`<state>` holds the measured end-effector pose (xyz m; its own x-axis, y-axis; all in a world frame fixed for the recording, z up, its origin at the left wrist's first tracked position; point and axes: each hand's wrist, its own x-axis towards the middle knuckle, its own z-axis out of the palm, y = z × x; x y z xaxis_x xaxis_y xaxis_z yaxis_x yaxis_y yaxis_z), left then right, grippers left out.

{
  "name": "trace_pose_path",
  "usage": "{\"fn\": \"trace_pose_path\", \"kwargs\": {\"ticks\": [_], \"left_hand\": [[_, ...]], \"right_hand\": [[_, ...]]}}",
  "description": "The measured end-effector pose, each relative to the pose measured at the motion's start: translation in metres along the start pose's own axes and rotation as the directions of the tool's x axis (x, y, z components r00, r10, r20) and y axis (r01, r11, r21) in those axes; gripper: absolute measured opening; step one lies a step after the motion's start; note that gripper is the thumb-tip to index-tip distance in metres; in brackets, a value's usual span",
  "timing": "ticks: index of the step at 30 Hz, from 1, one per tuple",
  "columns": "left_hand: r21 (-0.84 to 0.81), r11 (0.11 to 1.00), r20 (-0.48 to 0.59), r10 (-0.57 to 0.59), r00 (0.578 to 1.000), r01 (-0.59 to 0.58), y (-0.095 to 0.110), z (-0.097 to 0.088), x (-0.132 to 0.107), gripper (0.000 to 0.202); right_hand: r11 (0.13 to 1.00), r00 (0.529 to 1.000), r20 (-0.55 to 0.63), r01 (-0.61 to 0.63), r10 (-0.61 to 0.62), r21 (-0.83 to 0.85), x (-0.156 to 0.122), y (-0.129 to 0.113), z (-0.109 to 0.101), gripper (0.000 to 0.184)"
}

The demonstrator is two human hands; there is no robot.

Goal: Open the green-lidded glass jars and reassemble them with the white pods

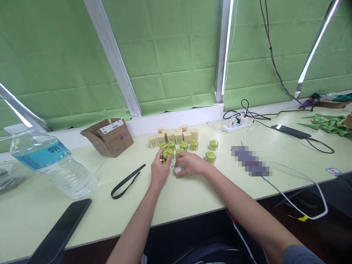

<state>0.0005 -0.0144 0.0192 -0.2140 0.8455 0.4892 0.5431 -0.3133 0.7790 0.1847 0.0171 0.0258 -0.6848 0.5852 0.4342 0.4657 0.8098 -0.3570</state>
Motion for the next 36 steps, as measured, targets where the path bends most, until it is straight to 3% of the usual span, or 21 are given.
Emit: {"fn": "trace_pose_path", "kwargs": {"ticks": [8,15,22,36], "left_hand": [[0.004,1.000,0.030,0.000,1.000,0.000,-0.002,0.002,0.001,0.048],[-0.003,1.000,0.051,-0.002,0.999,0.002,-0.002,0.002,0.000,0.048],[-0.016,1.000,0.076,0.003,0.997,-0.002,-0.002,0.001,0.000,0.050],[-0.241,0.967,0.292,0.147,0.945,-0.076,0.003,0.002,-0.006,0.049]], "right_hand": [[0.997,0.998,-0.064,-0.033,0.029,-0.068,0.002,0.001,0.002,0.026],[0.997,0.989,-0.127,-0.076,0.077,0.006,0.000,0.006,-0.003,0.017],[0.982,0.943,-0.280,-0.154,0.178,0.107,0.003,0.010,0.000,0.014],[0.968,0.935,-0.343,-0.007,0.096,0.252,0.007,0.008,0.011,0.012]]}}
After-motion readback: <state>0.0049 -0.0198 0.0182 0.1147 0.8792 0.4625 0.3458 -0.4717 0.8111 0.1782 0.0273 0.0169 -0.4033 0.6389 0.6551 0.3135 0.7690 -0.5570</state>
